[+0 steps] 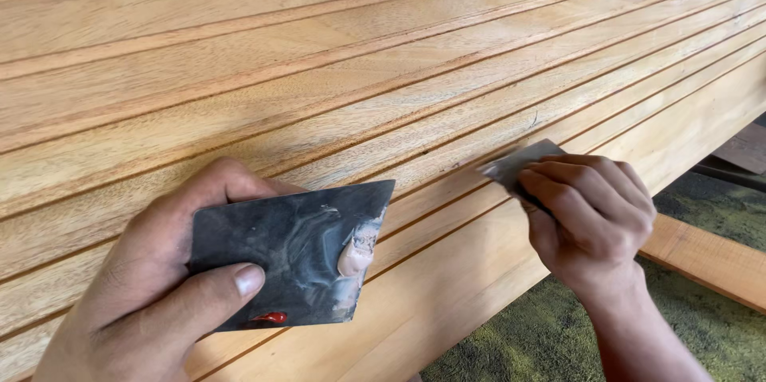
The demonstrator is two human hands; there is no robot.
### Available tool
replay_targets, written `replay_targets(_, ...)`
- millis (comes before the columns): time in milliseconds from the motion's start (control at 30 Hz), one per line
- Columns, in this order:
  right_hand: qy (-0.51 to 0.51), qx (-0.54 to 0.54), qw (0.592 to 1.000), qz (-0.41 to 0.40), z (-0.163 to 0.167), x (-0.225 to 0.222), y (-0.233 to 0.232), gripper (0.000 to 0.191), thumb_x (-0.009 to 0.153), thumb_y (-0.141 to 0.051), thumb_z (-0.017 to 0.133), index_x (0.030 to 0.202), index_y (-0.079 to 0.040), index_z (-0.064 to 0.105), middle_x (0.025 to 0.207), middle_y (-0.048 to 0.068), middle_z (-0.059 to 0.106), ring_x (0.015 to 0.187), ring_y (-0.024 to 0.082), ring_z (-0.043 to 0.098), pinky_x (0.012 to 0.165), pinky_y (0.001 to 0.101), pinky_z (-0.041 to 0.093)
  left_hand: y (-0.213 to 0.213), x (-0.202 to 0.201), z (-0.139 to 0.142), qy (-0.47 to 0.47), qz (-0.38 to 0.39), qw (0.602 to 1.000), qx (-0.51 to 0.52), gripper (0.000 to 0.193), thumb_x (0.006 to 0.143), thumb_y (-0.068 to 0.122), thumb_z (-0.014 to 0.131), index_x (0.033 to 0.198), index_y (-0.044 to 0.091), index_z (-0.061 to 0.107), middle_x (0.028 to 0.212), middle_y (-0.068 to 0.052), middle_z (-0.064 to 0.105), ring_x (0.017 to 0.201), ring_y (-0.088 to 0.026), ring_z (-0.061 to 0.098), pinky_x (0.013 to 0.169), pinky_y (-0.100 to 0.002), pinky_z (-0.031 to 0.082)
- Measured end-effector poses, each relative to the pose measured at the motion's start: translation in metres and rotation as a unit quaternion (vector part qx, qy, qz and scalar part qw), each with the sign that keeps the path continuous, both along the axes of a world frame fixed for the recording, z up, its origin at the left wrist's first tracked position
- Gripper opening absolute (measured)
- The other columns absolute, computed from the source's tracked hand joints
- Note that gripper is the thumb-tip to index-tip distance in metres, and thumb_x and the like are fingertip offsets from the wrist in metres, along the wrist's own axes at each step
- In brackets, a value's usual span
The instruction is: The person uses a putty knife to apply a pinkish filler into grooves on a wooden surface. They repeatedly scoop filler from a metal palette and spread it into the grooves, occasionally mixing the filler on the palette.
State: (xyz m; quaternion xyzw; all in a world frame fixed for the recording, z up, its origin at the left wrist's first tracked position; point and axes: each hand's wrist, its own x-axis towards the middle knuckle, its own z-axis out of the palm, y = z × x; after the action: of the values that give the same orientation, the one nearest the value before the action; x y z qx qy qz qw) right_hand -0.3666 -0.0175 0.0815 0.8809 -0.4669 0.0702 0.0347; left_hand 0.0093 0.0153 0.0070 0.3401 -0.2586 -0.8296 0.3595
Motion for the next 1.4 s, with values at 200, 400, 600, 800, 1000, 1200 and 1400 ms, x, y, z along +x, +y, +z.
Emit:
replay_targets(200,0.04,0.078,0.995,0.049,0.009,0.017,-0.021,0.008,0.085,-0.012,0.084,0.086,-0.01,0.077,0.09,0.003,0.076,0.079,0.015,0.071,0.059,0.0335,0.047,0.003,-0.001,0.001,-0.032,0.016,0.999,-0.002,0.048,0.085,-0.004,0.056,0.133,-0.005,0.049,0.129,-0.021,0.067,0.123,-0.024,0.068,0.109,-0.042,0.048)
replay_targets(400,0.069,0.123,0.986,0.092,0.015,0.023,-0.037,0.006,0.09,-0.015,0.083,0.09,-0.015,0.077,0.092,0.001,0.075,0.083,0.015,0.07,0.067,0.0315,0.052,0.002,-0.001,0.008,-0.019,0.022,0.999,0.018,0.045,0.087,-0.004,0.058,0.131,-0.003,0.054,0.121,-0.02,0.069,0.114,-0.022,0.065,0.105,-0.041,0.051)
replay_targets(600,0.054,0.102,0.988,0.101,-0.001,0.025,-0.04,0.011,0.09,-0.007,0.083,0.082,-0.013,0.079,0.076,0.0,0.074,0.062,0.01,0.063,0.051,0.0318,0.039,-0.003,-0.005,0.015,-0.053,0.038,0.998,0.01,0.049,0.083,-0.002,0.057,0.132,-0.002,0.058,0.122,-0.016,0.072,0.117,-0.02,0.068,0.105,-0.038,0.049)
replay_targets(800,-0.004,-0.084,0.992,0.098,-0.029,0.033,-0.011,0.01,0.092,-0.001,0.073,0.085,-0.009,0.075,0.087,0.005,0.077,0.081,0.014,0.073,0.062,0.0319,0.046,-0.009,-0.003,0.013,0.014,0.059,0.997,0.039,0.041,0.083,-0.004,0.057,0.124,-0.008,0.058,0.111,-0.02,0.073,0.11,-0.023,0.067,0.101,-0.04,0.051)
replay_targets(1000,-0.086,-0.095,0.991,-0.025,-0.03,0.036,0.005,0.009,0.102,-0.001,0.076,0.094,-0.004,0.073,0.098,0.008,0.077,0.093,0.017,0.075,0.07,0.0264,0.058,-0.008,-0.002,0.013,0.009,0.078,0.996,0.034,0.046,0.081,-0.005,0.056,0.127,-0.008,0.056,0.113,-0.02,0.072,0.11,-0.021,0.067,0.099,-0.039,0.052)
replay_targets(1200,0.007,0.111,0.993,0.049,0.01,0.019,-0.012,0.01,0.088,-0.006,0.08,0.083,-0.006,0.072,0.081,0.008,0.076,0.072,0.016,0.071,0.063,0.0307,0.054,0.002,-0.007,0.011,-0.01,0.144,0.989,0.007,0.061,0.083,-0.007,0.057,0.143,-0.01,0.049,0.116,-0.018,0.069,0.107,-0.02,0.067,0.096,-0.038,0.055)
replay_targets(1400,-0.035,0.246,0.967,-0.064,0.026,0.03,-0.035,0.027,0.083,-0.015,0.085,0.097,0.0,0.067,0.084,0.011,0.074,0.074,0.013,0.074,0.056,0.0254,0.053,0.005,-0.005,0.007,0.026,0.154,0.988,0.004,0.059,0.086,-0.007,0.056,0.144,-0.011,0.048,0.113,-0.017,0.068,0.105,-0.018,0.067,0.093,-0.037,0.055)
